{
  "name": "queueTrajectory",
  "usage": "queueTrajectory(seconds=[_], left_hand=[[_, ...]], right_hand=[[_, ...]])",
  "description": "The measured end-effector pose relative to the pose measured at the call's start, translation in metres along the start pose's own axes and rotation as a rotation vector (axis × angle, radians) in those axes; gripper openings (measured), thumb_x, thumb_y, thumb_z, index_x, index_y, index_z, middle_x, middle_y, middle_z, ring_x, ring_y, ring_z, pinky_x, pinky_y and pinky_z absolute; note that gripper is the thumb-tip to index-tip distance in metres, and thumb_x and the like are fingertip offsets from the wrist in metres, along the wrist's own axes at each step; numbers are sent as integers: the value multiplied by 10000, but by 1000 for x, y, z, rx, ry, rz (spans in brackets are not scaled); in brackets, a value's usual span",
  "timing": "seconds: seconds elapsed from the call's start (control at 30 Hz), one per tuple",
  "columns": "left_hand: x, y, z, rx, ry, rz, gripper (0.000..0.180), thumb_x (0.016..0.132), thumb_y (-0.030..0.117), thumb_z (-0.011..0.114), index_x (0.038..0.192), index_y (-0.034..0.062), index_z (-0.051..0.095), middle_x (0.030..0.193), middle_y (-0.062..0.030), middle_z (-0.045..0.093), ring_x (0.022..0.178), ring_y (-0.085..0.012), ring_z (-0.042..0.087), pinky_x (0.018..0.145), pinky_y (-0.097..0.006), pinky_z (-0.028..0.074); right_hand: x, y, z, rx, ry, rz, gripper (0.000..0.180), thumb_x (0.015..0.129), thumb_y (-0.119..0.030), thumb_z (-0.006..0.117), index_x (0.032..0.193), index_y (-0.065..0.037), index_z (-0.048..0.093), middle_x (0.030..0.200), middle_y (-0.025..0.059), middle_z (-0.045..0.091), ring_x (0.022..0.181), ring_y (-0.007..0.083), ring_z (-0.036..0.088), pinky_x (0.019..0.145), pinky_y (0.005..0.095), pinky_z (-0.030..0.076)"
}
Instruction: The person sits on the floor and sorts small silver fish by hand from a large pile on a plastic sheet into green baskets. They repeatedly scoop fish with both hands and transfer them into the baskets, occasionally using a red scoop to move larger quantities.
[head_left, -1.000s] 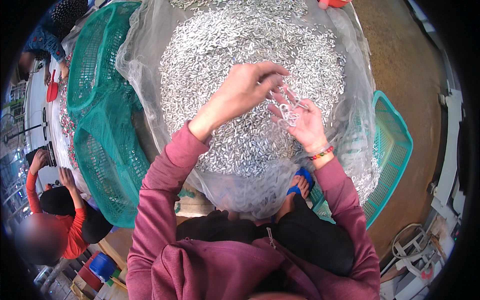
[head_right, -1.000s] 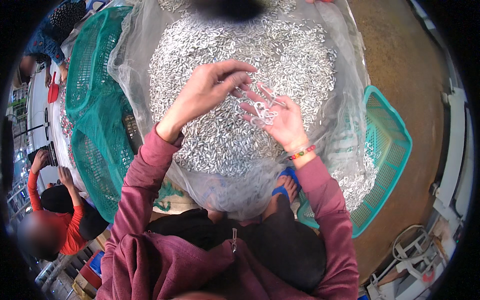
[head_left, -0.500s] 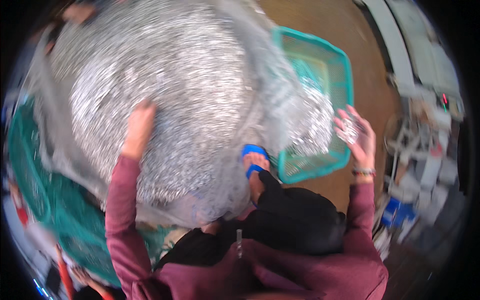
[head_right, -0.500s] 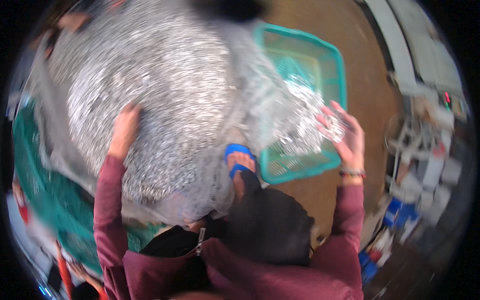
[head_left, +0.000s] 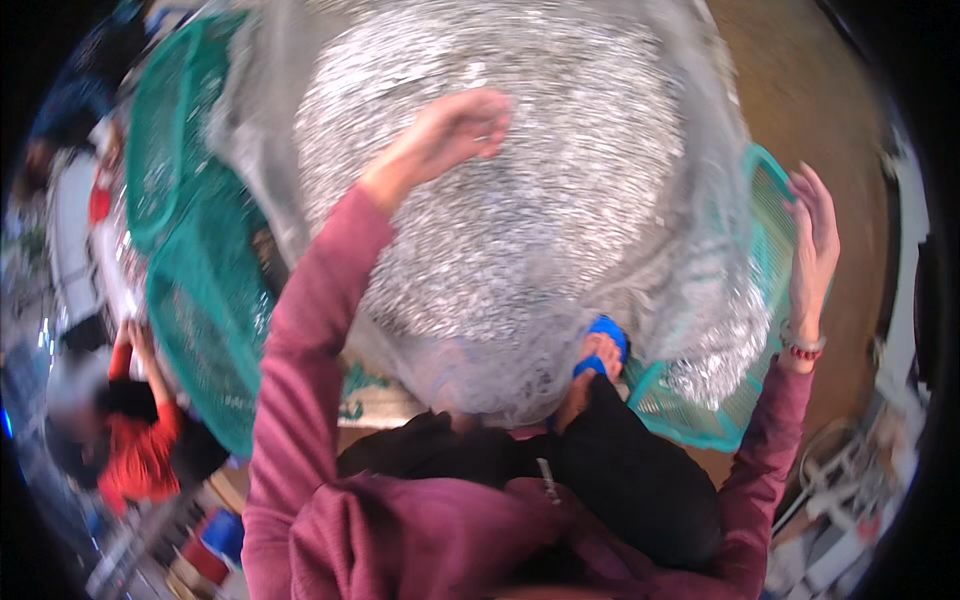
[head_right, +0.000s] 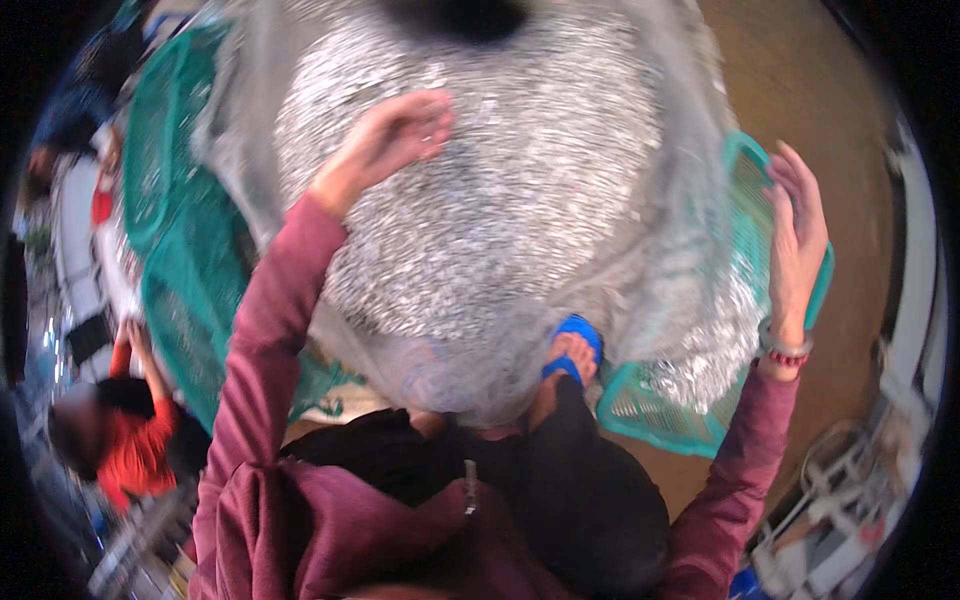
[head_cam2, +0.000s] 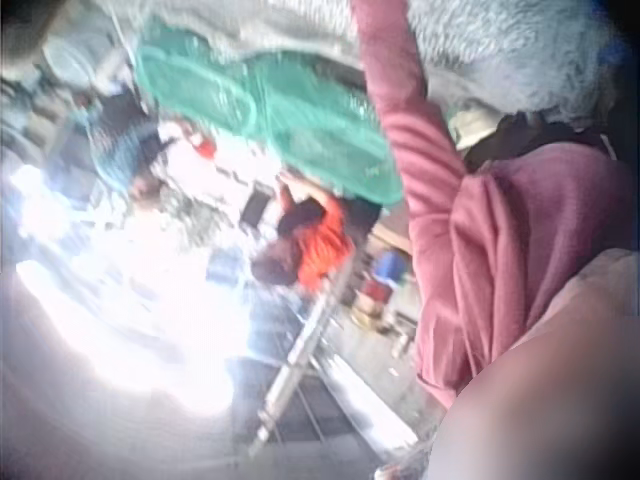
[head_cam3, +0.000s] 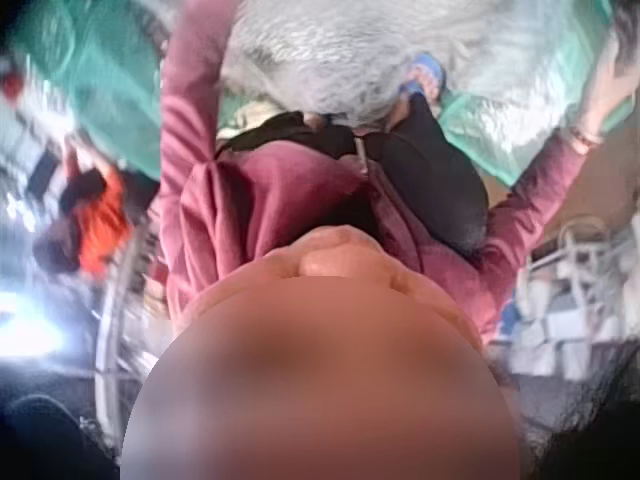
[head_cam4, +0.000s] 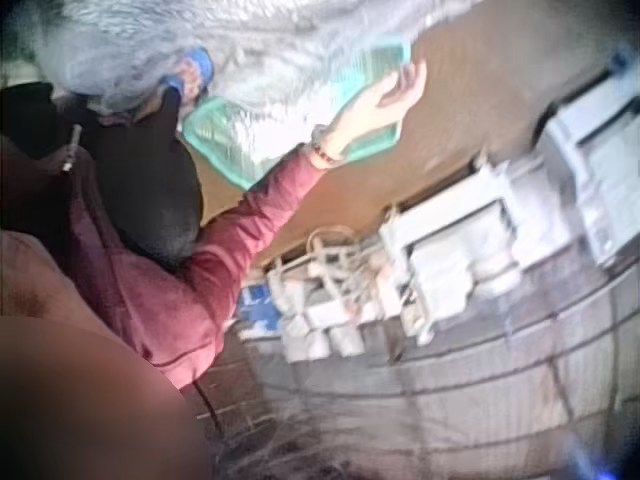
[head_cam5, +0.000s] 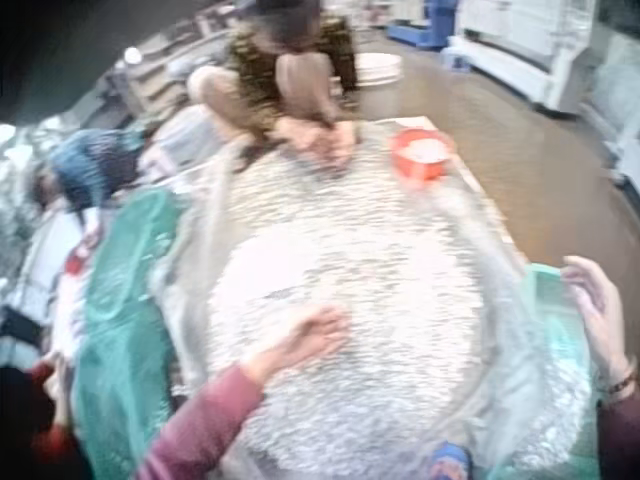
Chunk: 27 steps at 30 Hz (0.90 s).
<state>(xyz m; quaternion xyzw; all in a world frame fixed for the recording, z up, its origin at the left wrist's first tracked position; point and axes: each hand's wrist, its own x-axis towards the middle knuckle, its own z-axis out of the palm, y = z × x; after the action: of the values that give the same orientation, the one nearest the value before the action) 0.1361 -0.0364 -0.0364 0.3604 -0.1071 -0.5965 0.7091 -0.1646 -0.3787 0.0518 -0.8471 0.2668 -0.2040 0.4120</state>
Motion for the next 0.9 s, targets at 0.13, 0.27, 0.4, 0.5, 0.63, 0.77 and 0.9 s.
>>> queueTrajectory(seconds=[0.13,0.27,0.4,0.5,0.63,0.77,0.9], left_hand=[[40,-13,-6,1368,354,61,249,833,337,684,959,122,691,876,-27,651,801,-195,621,652,-310,497],[62,-53,-7,2352,168,69,121,790,123,629,846,35,689,845,-144,668,755,-269,691,629,-372,567],[40,-79,-7,2198,181,231,102,798,86,571,833,-1,611,837,-156,635,745,-281,670,602,-392,546],[-4,-85,2,1861,180,228,137,819,111,556,892,-2,525,835,-162,600,753,-299,646,617,-430,509],[-61,-56,-10,668,241,-177,84,864,103,460,891,28,487,805,-74,578,626,-169,552,536,-308,444],[-85,-30,-29,40,316,38,165,800,37,416,930,39,519,810,-57,561,675,-127,527,531,-240,421],[-77,-16,-39,97,460,42,127,847,72,465,913,39,569,816,-22,557,699,-99,530,537,-214,431]], right_hand=[[69,-17,132,22,-505,-284,356,922,-98,518,1273,-108,578,1074,84,656,957,168,622,836,305,496],[81,-7,262,-141,-593,-145,397,839,-119,577,1225,-28,587,1006,194,621,944,339,593,884,400,469],[66,15,324,-312,-193,-483,555,833,-148,638,1339,-26,447,1201,239,504,1082,416,492,991,472,396],[56,18,327,-246,-356,-396,525,832,-142,647,1308,-13,467,1190,227,514,1076,411,497,982,482,400],[28,5,310,-165,-537,-431,490,810,-117,660,1260,-6,502,1094,193,568,1048,377,527,922,434,440],[3,-14,299,-90,-736,-385,333,790,-77,643,1120,-35,619,1095,162,600,1043,356,536,914,413,447],[-24,-34,283,-111,-817,-605,292,772,-65,636,1062,-36,631,1046,137,626,970,338,561,886,398,459]])
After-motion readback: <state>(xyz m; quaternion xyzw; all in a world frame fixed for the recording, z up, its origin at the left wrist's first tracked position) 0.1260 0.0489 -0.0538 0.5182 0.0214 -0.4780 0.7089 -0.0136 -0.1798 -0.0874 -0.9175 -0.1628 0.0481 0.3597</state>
